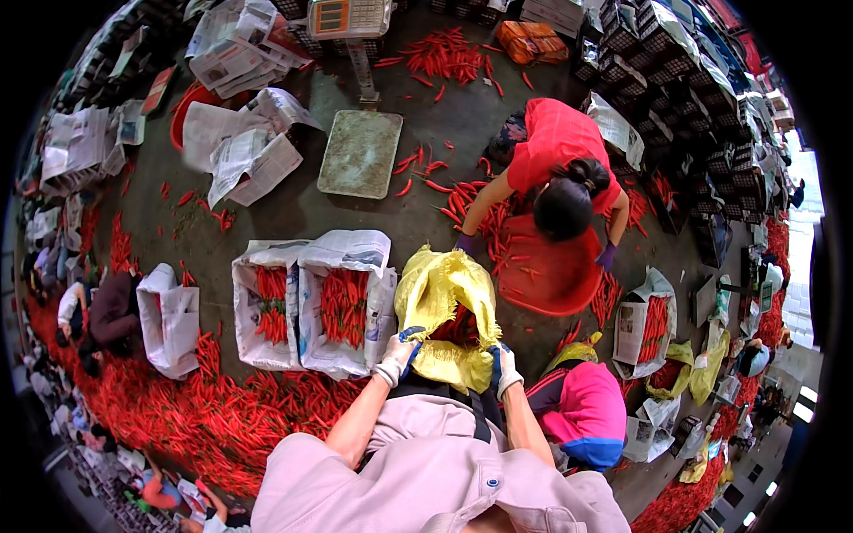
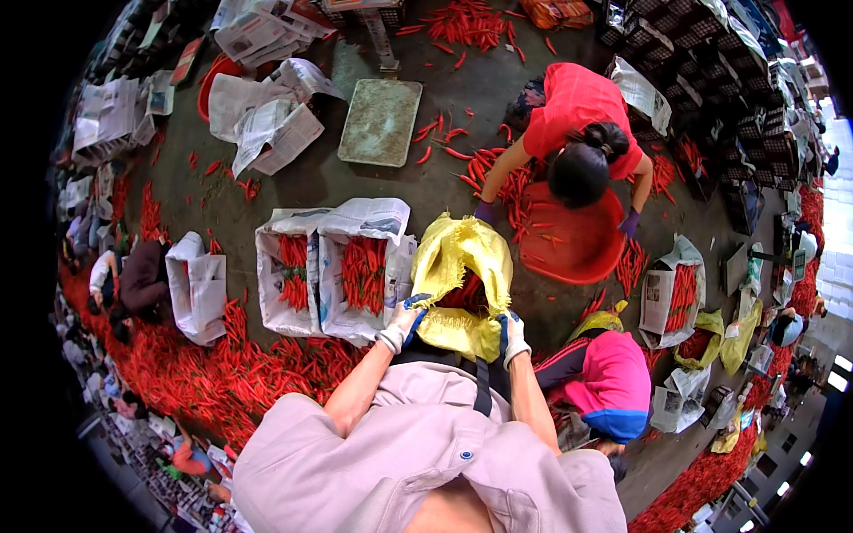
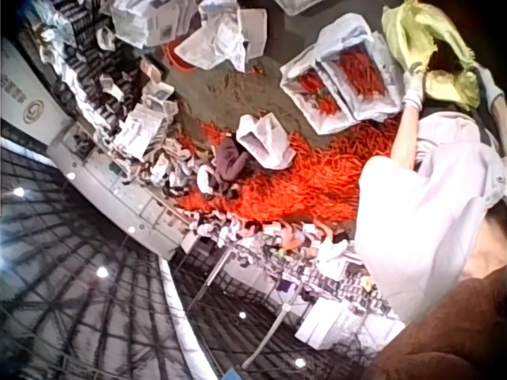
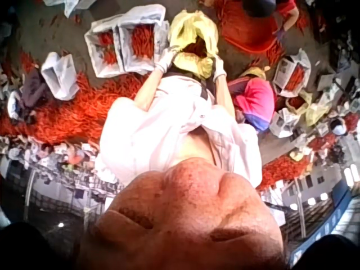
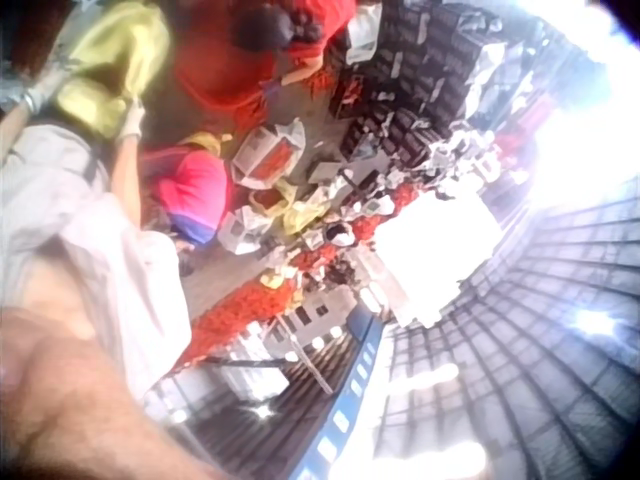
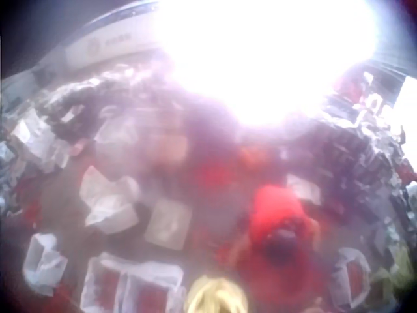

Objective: The person sits on the floor and sorts red chili peppers by hand, gathering them into bunches and placing them into a yellow sack. Other workers are visible nearby, also sorting peppers and transferring them into containers.

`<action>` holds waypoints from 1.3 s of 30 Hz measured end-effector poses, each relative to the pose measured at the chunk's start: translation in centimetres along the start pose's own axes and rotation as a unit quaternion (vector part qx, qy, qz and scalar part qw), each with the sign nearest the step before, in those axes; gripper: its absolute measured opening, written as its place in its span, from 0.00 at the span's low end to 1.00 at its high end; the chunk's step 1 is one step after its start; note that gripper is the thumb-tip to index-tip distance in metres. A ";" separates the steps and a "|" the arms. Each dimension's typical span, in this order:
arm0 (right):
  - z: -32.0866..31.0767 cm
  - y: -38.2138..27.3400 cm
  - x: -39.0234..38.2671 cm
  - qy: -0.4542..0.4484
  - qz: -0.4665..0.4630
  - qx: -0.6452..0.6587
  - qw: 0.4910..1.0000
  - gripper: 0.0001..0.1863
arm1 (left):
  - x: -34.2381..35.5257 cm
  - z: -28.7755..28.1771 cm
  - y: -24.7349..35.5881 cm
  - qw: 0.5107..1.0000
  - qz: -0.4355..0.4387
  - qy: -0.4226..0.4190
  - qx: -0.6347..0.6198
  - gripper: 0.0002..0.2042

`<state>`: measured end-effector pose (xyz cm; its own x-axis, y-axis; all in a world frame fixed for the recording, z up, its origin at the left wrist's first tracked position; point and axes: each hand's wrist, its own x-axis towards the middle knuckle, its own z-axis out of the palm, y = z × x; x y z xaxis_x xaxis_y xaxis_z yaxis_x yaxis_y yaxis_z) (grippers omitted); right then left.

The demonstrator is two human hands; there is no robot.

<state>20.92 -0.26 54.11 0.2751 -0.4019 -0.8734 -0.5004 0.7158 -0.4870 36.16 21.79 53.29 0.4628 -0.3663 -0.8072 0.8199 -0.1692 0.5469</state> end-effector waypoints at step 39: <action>-5.3 -5.5 7.2 -0.143 0.163 -0.083 0.973 0.17 | 5.5 -0.1 -4.6 0.944 0.083 0.236 -0.214 0.20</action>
<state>21.29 -10.14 50.51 0.2836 0.0232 -0.9587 -0.7186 0.6671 -0.1964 34.93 20.68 46.31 0.6129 0.1097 -0.7825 0.7372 0.2773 0.6162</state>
